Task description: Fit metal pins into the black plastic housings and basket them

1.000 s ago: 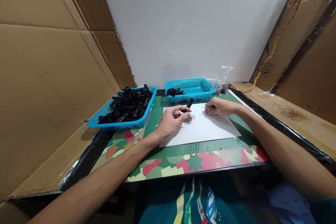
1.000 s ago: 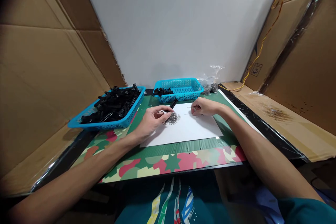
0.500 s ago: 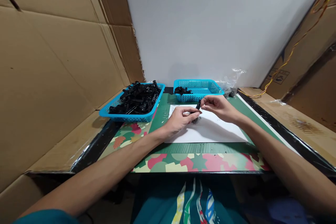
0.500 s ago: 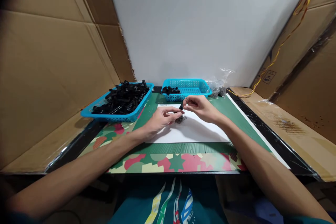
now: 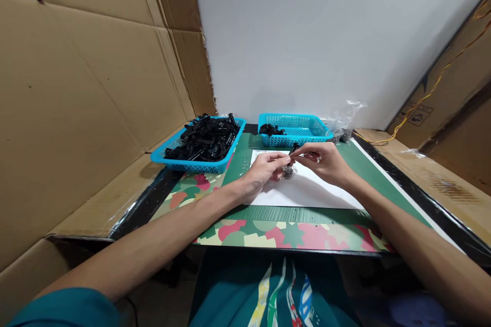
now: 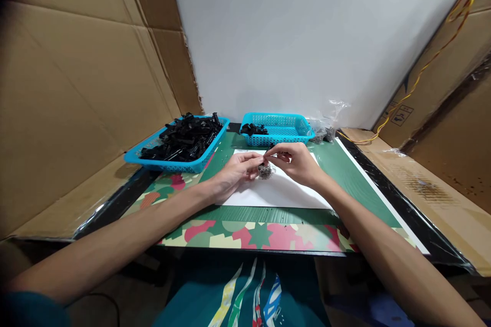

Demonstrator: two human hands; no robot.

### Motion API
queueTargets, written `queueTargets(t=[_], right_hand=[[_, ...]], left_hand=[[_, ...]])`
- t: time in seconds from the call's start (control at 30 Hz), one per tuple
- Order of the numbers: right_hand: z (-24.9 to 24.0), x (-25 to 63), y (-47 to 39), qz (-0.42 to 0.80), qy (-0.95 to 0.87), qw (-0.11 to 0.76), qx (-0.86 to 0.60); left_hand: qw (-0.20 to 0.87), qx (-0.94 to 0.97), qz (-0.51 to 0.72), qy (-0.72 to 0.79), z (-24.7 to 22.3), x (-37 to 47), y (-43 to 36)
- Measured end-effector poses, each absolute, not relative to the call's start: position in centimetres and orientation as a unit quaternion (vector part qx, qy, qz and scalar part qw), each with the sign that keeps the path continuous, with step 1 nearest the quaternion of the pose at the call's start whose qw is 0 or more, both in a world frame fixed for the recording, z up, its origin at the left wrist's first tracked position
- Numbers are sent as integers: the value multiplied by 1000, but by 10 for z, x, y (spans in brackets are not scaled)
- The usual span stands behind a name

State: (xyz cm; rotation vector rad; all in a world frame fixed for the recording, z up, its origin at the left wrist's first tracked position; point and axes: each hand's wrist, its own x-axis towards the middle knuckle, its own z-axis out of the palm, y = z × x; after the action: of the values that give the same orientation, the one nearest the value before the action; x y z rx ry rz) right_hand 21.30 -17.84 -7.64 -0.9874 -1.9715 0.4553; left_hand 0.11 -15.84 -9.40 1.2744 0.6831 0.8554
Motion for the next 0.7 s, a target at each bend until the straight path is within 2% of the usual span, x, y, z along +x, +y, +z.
queueTargets(t=[0.23,0.4,0.7], right_hand=[[-77,213,-180,222,-794,418,-382],[-79,214,-178,222,-787,445,-365],[-77,215,-182,149,-788,452,-391]], left_hand=[[718,492,382,310,-88,0,-162],[731,484,372,305,-89,-1,-162],[720,510,356,308,-83,-1,-165]])
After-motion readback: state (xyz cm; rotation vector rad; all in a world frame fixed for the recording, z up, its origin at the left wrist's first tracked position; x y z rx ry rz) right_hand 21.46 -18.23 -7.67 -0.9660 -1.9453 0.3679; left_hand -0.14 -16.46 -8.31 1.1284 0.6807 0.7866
